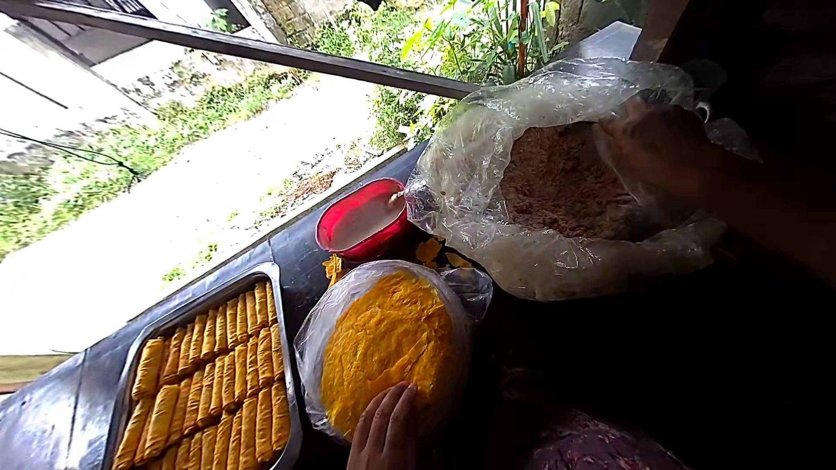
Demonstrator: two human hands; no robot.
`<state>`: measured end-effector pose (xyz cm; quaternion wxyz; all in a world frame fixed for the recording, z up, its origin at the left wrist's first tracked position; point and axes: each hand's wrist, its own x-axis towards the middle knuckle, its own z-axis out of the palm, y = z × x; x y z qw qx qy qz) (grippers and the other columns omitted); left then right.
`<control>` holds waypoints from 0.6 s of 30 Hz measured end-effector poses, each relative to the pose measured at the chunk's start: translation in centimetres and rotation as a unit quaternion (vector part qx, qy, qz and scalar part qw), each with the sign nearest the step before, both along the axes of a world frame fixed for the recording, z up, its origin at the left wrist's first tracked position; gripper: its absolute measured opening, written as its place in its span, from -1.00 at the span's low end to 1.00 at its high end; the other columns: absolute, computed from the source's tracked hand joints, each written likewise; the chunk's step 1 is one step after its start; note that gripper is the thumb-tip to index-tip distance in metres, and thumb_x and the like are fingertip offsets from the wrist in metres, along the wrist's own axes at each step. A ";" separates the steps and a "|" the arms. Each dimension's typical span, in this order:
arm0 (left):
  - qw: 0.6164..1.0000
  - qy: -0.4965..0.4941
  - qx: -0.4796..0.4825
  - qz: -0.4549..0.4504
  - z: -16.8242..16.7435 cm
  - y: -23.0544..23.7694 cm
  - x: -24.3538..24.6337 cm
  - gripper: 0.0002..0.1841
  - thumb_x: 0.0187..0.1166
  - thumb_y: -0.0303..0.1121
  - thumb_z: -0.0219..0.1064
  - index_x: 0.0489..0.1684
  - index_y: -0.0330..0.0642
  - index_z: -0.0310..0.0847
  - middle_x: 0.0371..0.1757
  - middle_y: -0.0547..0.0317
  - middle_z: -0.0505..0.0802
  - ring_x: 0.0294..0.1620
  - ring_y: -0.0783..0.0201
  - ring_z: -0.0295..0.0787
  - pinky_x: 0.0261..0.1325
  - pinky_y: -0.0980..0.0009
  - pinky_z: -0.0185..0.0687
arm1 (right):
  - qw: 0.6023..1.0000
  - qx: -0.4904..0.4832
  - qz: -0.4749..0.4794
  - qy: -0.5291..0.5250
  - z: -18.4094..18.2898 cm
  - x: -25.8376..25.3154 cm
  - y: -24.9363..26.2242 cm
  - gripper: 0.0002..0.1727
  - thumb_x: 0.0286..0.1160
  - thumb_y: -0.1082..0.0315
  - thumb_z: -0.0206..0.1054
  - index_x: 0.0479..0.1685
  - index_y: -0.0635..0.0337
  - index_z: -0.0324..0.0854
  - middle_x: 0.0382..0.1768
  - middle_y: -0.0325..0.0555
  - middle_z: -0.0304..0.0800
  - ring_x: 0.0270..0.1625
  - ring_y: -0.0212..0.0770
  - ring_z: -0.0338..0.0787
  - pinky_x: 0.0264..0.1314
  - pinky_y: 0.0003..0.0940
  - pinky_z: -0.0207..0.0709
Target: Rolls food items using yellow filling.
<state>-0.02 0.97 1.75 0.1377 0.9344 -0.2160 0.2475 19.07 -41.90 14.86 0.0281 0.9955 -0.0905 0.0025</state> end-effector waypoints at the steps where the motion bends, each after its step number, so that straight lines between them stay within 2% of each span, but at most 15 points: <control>1: 1.000 0.002 -0.004 0.002 -0.1 0.0 -0.1 -0.78 0.65 -0.44 0.16 -0.06 -0.22 0.77 -0.03 -0.05 0.89 0.22 0.10 0.76 0.45 0.47 0.46 | 1.000 -0.007 0.004 -0.002 -0.3 -0.1 -0.1 -0.61 0.77 0.55 0.06 0.48 0.42 0.54 0.34 0.63 0.50 0.19 0.67 0.66 0.02 0.46 0.54; 8: 1.000 -0.005 -0.020 0.002 -0.6 0.1 0.0 -0.77 0.67 -0.42 0.15 -0.10 -0.18 0.80 -0.04 -0.01 0.88 0.21 0.12 0.75 0.45 0.47 0.45 | 0.999 -0.030 0.021 0.016 -0.8 -0.8 -0.1 -0.65 0.74 0.56 0.09 0.37 0.43 0.60 0.17 0.58 0.63 0.11 0.63 0.71 -0.04 0.46 0.55; 14: 0.999 -0.010 -0.039 0.003 -1.0 -0.1 -0.2 -0.78 0.68 -0.43 0.18 -0.09 -0.20 0.81 -0.03 -0.05 0.88 0.23 0.11 0.75 0.47 0.46 0.45 | 0.998 -0.034 0.030 0.033 -1.1 -1.8 0.2 -0.66 0.73 0.56 0.10 0.37 0.44 0.59 0.17 0.55 0.65 0.10 0.62 0.72 -0.02 0.47 0.54; 18: 0.999 -0.017 -0.049 0.007 -1.1 -0.1 -0.3 -0.77 0.68 -0.43 0.17 -0.09 -0.21 0.81 -0.03 -0.06 0.88 0.24 0.11 0.75 0.48 0.46 0.44 | 0.999 -0.024 0.023 0.023 -1.2 -2.5 0.4 -0.66 0.80 0.48 0.06 0.33 0.44 0.63 0.16 0.53 0.69 0.09 0.60 0.74 -0.01 0.49 0.54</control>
